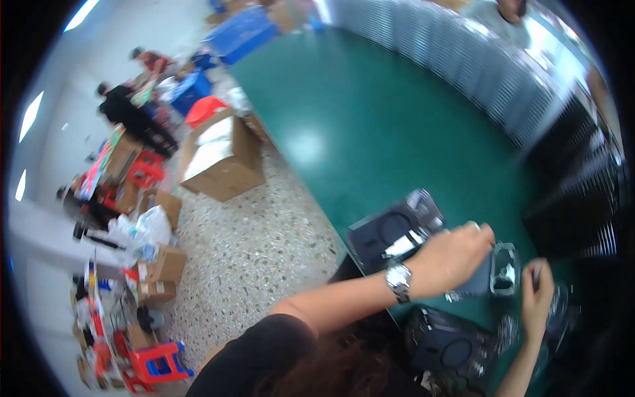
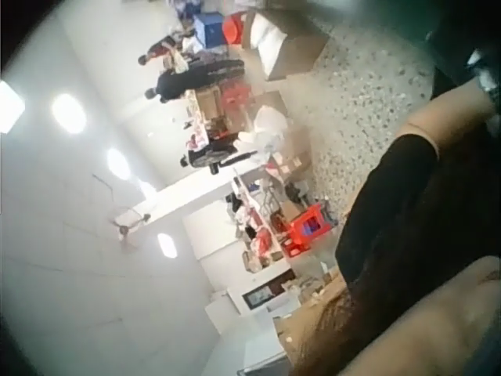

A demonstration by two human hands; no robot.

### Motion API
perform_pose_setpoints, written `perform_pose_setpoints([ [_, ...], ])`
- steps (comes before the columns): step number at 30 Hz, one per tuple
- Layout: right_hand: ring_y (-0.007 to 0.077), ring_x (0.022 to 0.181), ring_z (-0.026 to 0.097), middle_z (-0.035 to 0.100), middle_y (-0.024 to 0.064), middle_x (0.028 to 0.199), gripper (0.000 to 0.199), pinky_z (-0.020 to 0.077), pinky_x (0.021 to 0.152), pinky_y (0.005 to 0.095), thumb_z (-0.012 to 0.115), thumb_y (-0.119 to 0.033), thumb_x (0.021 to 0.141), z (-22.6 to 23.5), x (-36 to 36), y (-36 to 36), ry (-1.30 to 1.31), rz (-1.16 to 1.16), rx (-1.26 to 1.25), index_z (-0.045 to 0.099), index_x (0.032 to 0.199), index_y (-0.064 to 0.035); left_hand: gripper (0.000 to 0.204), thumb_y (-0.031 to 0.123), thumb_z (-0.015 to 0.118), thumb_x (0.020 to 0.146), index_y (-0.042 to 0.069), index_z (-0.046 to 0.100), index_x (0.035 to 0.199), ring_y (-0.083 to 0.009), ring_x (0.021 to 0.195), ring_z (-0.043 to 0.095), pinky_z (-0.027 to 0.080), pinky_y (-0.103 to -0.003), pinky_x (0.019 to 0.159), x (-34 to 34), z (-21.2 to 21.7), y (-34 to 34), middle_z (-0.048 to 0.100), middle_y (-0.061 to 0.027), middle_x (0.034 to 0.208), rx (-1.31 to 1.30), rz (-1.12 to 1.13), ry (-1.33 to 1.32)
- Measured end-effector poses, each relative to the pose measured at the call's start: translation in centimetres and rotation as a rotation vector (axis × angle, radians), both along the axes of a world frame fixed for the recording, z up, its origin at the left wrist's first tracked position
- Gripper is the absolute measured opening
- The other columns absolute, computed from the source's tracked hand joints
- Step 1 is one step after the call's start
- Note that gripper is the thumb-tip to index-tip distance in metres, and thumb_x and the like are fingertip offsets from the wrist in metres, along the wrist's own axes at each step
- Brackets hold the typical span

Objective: Assembling small metal components into phone cases at a workshop table.

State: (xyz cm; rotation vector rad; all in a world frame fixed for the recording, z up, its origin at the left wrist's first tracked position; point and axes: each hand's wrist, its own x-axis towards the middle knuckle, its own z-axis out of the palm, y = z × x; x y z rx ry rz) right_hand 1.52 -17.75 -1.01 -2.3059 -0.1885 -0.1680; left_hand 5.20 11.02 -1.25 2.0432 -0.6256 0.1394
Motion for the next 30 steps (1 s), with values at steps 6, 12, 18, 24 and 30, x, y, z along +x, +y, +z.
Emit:
perform_pose_setpoints([
  [6,0.0244,0.087,0.065,0.065,0.0114,0.097,0.011,0.0526,0.079,0.0344,0.07,0.002,0.091,5.1,2.8,6.3,-0.171,0.26,0.04,0.063,0.1,0.0013,0.013,0.009,0.061,0.101,-0.002,0.068,0.105,-0.0419,0.096,0.07,0.055,-0.046,0.086,2.1,1.3,2.1,0.071,-0.0223,0.098,0.057,-0.064,0.023],
  [12,0.0321,0.092,0.064,0.063,0.0097,0.096,0.016,0.0557,0.075,0.0451,0.073,-0.004,0.082,4.1,3.3,6.6,-0.311,0.376,-0.271,0.062,0.094,-0.002,0.012,0.007,0.062,0.099,-0.002,0.067,0.105,-0.0423,0.092,0.069,0.055,-0.046,0.083,2.7,1.5,-0.4,0.07,-0.0226,0.094,0.113,-0.157,0.062],
  [18,0.0229,0.084,0.061,0.056,0.0075,0.088,0.014,0.0529,0.061,0.0356,0.07,-0.009,0.076,4.6,4.5,7.6,-0.574,0.464,-0.564,0.06,0.084,-0.0051,0.012,0.005,0.06,0.098,-0.002,0.067,0.104,-0.0436,0.094,0.069,0.056,-0.049,0.085,2.7,2.0,-0.1,0.07,-0.0244,0.097,0.142,-0.126,0.029],
  [24,0.0269,0.086,0.063,0.06,0.008,0.093,0.025,0.054,0.066,0.0398,0.074,-0.003,0.073,3.9,4.4,7.5,-0.429,0.413,-0.522,0.065,0.097,-0.0047,0.016,0.016,0.057,0.103,0.005,0.064,0.113,-0.0412,0.096,0.069,0.056,-0.052,0.08,2.5,0.6,-0.5,0.07,-0.0198,0.099,0.218,-0.122,0.051],
  [30,0.0269,0.083,0.068,0.069,0.0069,0.088,0.013,0.0557,0.069,0.0421,0.078,-0.011,0.084,3.8,3.6,6.2,-0.298,0.279,-0.438,0.071,0.094,-0.0065,0.019,0.023,0.057,0.107,0.009,0.067,0.114,-0.0364,0.094,0.071,0.058,-0.049,0.08,1.8,0.5,-1.6,0.072,-0.0126,0.101,0.181,-0.126,0.084],
])
